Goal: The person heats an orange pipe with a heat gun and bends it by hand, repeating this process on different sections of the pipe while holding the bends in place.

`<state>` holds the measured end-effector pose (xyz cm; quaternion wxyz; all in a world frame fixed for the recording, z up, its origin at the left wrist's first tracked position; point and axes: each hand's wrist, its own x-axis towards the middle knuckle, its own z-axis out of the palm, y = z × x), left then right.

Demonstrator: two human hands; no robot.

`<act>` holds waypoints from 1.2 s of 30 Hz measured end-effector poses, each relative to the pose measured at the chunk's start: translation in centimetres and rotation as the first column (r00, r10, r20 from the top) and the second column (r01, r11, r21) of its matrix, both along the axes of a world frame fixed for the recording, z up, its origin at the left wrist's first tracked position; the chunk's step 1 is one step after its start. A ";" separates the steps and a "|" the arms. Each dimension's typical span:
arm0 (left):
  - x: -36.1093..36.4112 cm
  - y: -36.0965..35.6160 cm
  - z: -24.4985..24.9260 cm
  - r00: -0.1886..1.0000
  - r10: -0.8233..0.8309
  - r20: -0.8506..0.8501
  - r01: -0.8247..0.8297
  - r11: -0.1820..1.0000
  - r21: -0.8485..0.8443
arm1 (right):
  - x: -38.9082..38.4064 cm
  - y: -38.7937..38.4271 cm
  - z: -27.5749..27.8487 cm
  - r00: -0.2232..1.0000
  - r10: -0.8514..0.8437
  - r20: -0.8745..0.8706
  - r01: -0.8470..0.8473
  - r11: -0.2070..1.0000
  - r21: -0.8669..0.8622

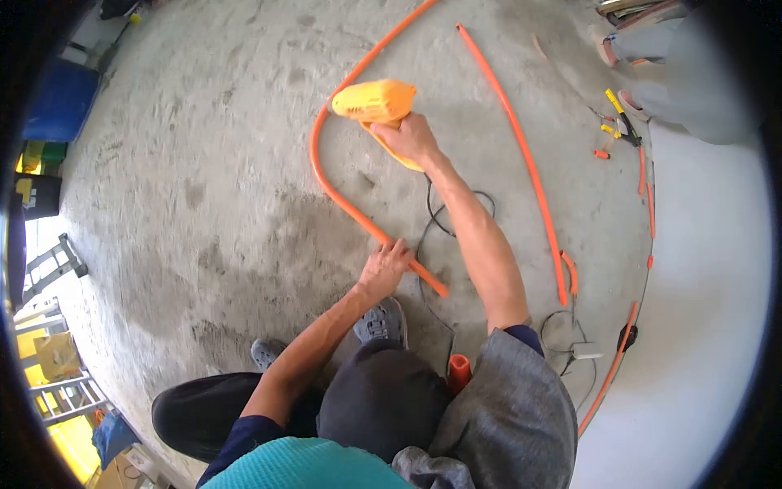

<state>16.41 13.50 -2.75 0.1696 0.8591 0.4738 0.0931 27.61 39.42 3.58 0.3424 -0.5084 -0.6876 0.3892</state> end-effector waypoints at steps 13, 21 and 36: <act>-0.4 -0.2 0.2 1.000 -0.007 -0.022 0.008 0.999 0.033 | 1.4 -1.6 -0.6 0.903 -0.238 -0.357 -0.003 0.829 -0.560; -0.4 -0.4 -0.5 0.999 -0.013 -0.042 0.017 0.997 0.074 | -0.6 0.7 1.2 0.985 0.082 0.152 -0.054 0.982 -0.179; -0.5 -0.8 -0.6 1.000 0.018 0.005 -0.019 0.994 0.107 | -9.6 -2.8 15.2 0.594 0.522 0.612 -0.618 0.783 -0.069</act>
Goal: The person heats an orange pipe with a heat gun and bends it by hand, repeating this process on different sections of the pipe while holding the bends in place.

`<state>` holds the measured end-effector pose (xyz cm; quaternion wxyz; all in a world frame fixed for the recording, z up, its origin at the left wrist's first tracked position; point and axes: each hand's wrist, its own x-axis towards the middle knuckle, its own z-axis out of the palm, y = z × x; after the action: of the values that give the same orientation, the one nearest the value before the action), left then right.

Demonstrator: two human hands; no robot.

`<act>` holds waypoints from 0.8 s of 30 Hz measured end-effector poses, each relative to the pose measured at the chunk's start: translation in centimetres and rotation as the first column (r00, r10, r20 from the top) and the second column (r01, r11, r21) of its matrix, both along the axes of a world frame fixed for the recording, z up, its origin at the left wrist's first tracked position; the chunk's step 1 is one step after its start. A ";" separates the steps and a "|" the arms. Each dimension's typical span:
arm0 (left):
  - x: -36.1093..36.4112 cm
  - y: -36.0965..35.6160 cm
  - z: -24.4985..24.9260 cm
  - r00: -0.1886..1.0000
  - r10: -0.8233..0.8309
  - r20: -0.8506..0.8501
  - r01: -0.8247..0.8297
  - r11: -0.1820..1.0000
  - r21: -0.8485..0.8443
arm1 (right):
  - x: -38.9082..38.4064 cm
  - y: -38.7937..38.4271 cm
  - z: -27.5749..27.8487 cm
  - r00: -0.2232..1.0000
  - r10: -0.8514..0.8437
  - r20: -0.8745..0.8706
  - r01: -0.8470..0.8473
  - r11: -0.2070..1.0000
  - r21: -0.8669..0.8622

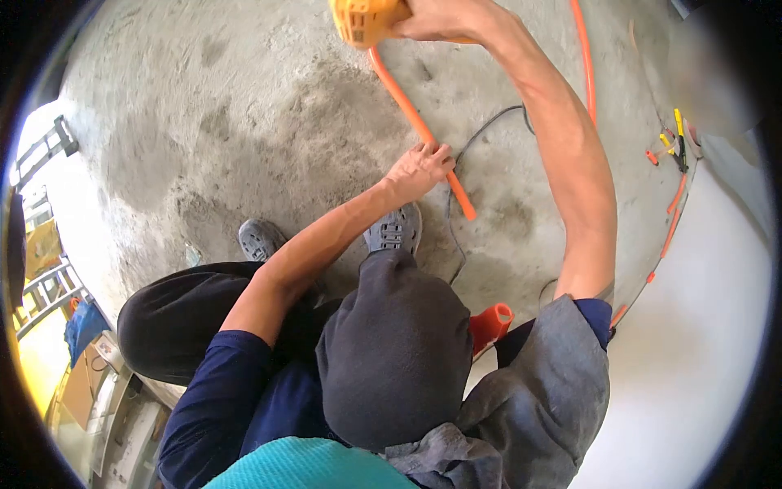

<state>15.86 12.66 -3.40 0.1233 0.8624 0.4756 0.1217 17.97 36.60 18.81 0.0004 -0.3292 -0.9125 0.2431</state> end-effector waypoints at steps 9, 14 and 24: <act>0.2 -0.2 -0.9 0.991 0.080 0.103 -0.075 0.996 -0.047 | -11.9 3.7 -0.3 0.837 0.237 0.493 -0.335 0.934 0.121; 0.2 -0.3 -0.7 0.992 0.081 0.100 -0.073 0.994 -0.087 | -15.6 5.5 -3.4 0.756 0.230 0.613 -0.362 0.927 0.098; 0.2 0.2 -0.2 0.993 0.085 0.082 -0.075 0.990 -0.123 | -17.7 7.0 -6.4 0.694 0.219 0.686 -0.353 0.934 0.060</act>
<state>16.02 12.83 -3.57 0.1903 0.8276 0.5105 0.1353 0.26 43.58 12.40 -0.3339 -0.2459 -0.9098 0.0190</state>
